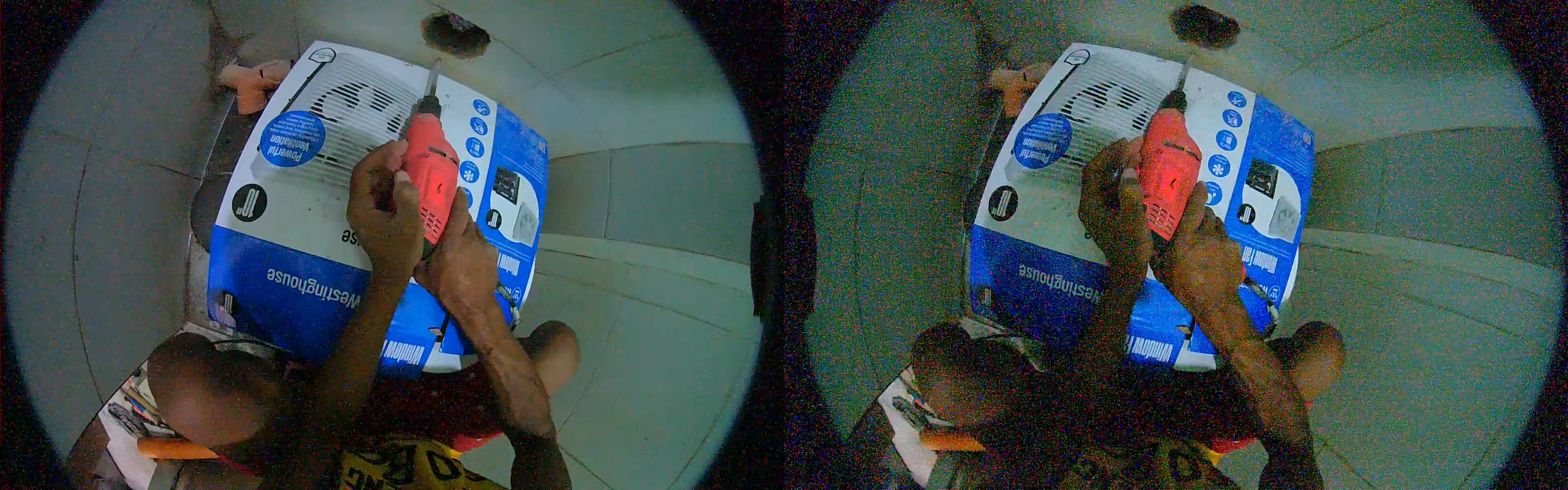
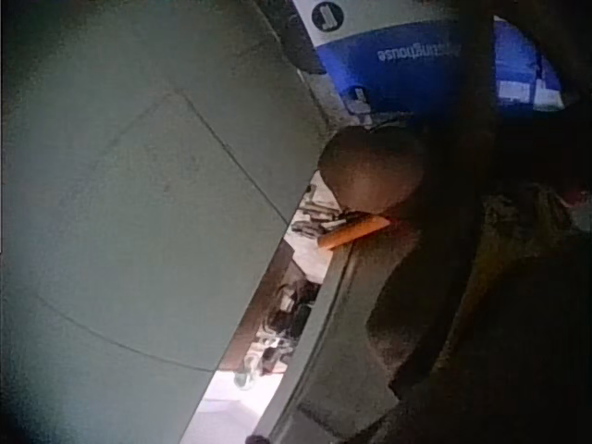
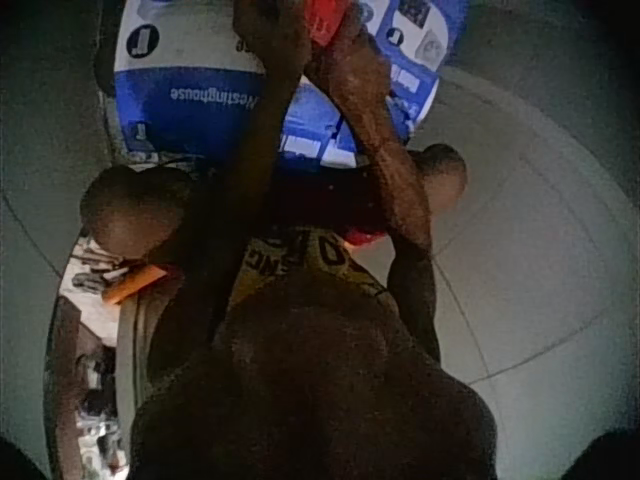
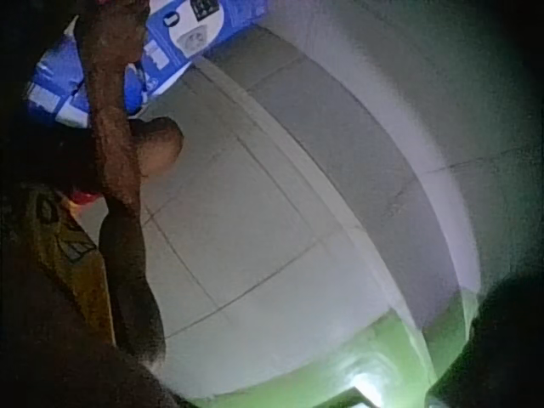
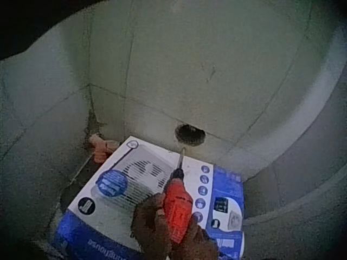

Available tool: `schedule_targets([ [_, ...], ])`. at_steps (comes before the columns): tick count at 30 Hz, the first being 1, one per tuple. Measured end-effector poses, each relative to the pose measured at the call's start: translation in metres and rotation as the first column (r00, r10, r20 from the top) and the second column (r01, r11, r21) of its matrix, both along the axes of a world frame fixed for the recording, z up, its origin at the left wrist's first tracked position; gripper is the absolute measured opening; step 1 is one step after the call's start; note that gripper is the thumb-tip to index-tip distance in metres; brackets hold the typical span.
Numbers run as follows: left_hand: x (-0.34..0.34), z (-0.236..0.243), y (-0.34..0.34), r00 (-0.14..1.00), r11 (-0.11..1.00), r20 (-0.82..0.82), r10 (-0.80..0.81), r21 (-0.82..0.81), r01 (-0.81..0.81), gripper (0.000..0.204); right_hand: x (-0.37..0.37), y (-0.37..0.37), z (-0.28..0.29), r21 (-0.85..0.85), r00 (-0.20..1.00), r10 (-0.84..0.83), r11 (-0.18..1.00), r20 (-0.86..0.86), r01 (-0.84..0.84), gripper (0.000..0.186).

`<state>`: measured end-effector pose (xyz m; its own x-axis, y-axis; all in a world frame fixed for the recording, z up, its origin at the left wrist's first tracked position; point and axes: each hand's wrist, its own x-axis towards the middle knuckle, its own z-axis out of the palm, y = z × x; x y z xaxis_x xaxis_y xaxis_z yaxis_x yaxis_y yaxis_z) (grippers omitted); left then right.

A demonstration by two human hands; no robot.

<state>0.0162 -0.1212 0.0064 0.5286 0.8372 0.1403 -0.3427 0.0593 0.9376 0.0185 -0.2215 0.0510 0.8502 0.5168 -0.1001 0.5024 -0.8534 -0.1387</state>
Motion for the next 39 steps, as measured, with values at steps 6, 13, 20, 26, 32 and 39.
schedule_targets([
  [6, -0.001, -0.005, 0.006, 1.0, 1.0, 0.012, -0.023, -0.021, 0.023, 0.03, -0.002, 0.011, 0.002, 0.005, 0.995, -0.084, 0.996, -0.051, 0.084, 0.098],
  [13, -0.001, -0.006, 0.005, 0.999, 0.999, 0.041, -0.027, -0.032, 0.028, 0.032, -0.001, 0.009, 0.001, -0.052, 0.989, -0.104, 0.994, -0.107, 0.099, 0.102],
  [20, 0.001, -0.013, 0.004, 0.992, 0.994, 0.124, -0.036, -0.1, 0.048, 0.032, -0.001, 0.003, -0.005, 0.04, 0.998, -0.025, 0.999, -0.05, 0.027, 0.102],
  [26, 0.012, -0.024, -0.002, 0.978, 0.999, 0.209, -0.009, -0.036, 0.017, 0.032, 0.003, -0.002, -0.001, 0.045, 0.996, -0.043, 0.998, -0.08, 0.046, 0.104],
  [32, 0.008, -0.014, 0.001, 0.989, 0.998, 0.134, -0.06, -0.004, 0.061, 0.033, 0.002, -0.002, -0.002, 0.022, 0.999, -0.035, 0.999, -0.038, 0.036, 0.108],
  [39, 0.0, -0.023, 0.005, 0.986, 0.999, 0.161, -0.048, 0.009, 0.047, 0.033, -0.001, 0.003, 0.002, 0.1, 0.993, -0.008, 0.995, -0.119, 0.02, 0.112],
])
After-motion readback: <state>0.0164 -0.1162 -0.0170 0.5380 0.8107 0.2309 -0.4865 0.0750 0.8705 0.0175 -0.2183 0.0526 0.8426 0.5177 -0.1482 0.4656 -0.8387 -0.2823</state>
